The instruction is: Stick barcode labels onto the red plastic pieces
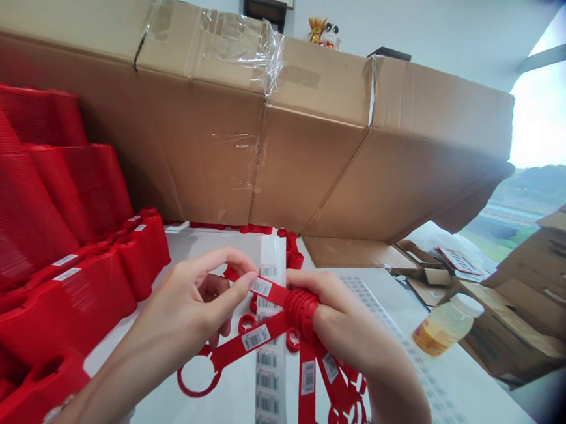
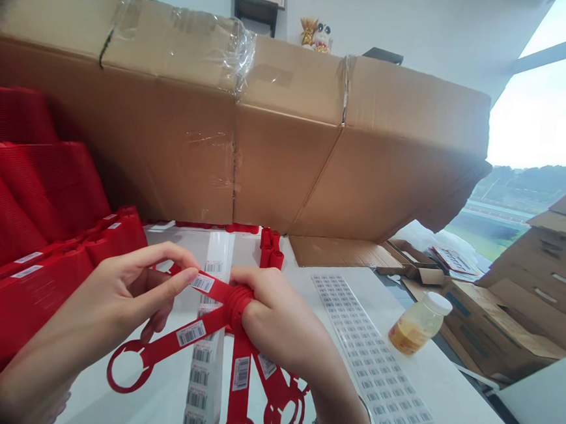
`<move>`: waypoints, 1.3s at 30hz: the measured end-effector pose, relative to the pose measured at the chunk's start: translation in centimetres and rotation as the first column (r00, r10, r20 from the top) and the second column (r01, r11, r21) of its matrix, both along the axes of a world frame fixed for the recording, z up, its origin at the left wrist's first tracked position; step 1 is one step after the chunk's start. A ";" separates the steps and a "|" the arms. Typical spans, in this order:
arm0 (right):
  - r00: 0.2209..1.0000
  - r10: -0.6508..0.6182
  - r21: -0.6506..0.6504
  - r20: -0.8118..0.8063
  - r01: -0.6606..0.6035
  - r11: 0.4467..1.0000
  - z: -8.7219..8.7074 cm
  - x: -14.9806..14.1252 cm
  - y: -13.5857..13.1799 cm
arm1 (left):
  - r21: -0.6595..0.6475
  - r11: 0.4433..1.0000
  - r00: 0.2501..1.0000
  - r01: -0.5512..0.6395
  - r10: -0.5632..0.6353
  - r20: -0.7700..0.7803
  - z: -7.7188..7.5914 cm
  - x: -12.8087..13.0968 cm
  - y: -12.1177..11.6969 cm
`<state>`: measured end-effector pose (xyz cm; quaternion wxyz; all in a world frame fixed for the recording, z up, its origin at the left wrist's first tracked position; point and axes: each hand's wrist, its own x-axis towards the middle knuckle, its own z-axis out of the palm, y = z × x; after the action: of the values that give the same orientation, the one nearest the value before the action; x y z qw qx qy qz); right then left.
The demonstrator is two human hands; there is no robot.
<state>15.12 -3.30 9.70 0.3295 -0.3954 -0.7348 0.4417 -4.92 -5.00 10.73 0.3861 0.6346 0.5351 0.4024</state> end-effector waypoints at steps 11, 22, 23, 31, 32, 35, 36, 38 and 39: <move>0.998 0.007 0.051 -0.058 -0.004 0.999 -0.5 -0.5 0.3 | 0.351 0.928 0.963 -0.124 0.198 -0.183 -2.1 -0.2 2.0; 0.995 -0.037 0.043 -0.095 0.041 0.998 -0.8 -1.2 0.0 | 0.529 0.842 0.881 -0.104 0.325 -0.343 -3.3 -0.1 2.6; 0.996 -0.037 0.050 -0.087 0.042 0.998 -0.8 -1.3 0.0 | 0.544 0.830 0.874 -0.121 0.349 -0.338 -3.4 0.2 2.5; 0.994 -0.039 0.051 -0.099 0.044 0.998 -0.7 -1.2 0.0 | 0.493 0.861 0.950 -0.125 0.247 -0.191 -3.0 -0.6 2.6; 0.993 -0.034 0.050 -0.115 0.040 0.998 -0.7 -1.1 0.2 | 0.448 0.884 0.966 -0.134 0.217 -0.140 -2.7 -0.9 2.7; 0.985 -0.086 0.045 -0.150 0.093 0.995 -0.7 -0.6 1.2 | 0.314 0.932 0.982 -0.179 0.150 0.114 -2.0 -2.3 3.6; 0.978 -0.120 0.036 -0.173 0.128 0.991 -0.8 -0.4 1.6 | 0.268 0.950 0.979 -0.158 0.115 0.171 -1.8 -2.7 4.0; 0.952 -0.178 0.009 -0.250 0.187 0.982 -0.9 -0.1 2.6 | 0.151 0.988 0.976 -0.002 -0.031 0.216 -1.9 -3.4 4.7; 0.935 -0.197 -0.001 -0.297 0.205 0.979 -1.0 0.1 3.0 | 0.081 0.986 0.959 0.145 -0.160 0.232 -2.1 -3.6 5.0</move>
<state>15.20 -0.32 8.70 0.4848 -0.3931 -0.6396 0.4488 -8.48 0.03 8.66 0.4569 0.6330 0.4215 0.4614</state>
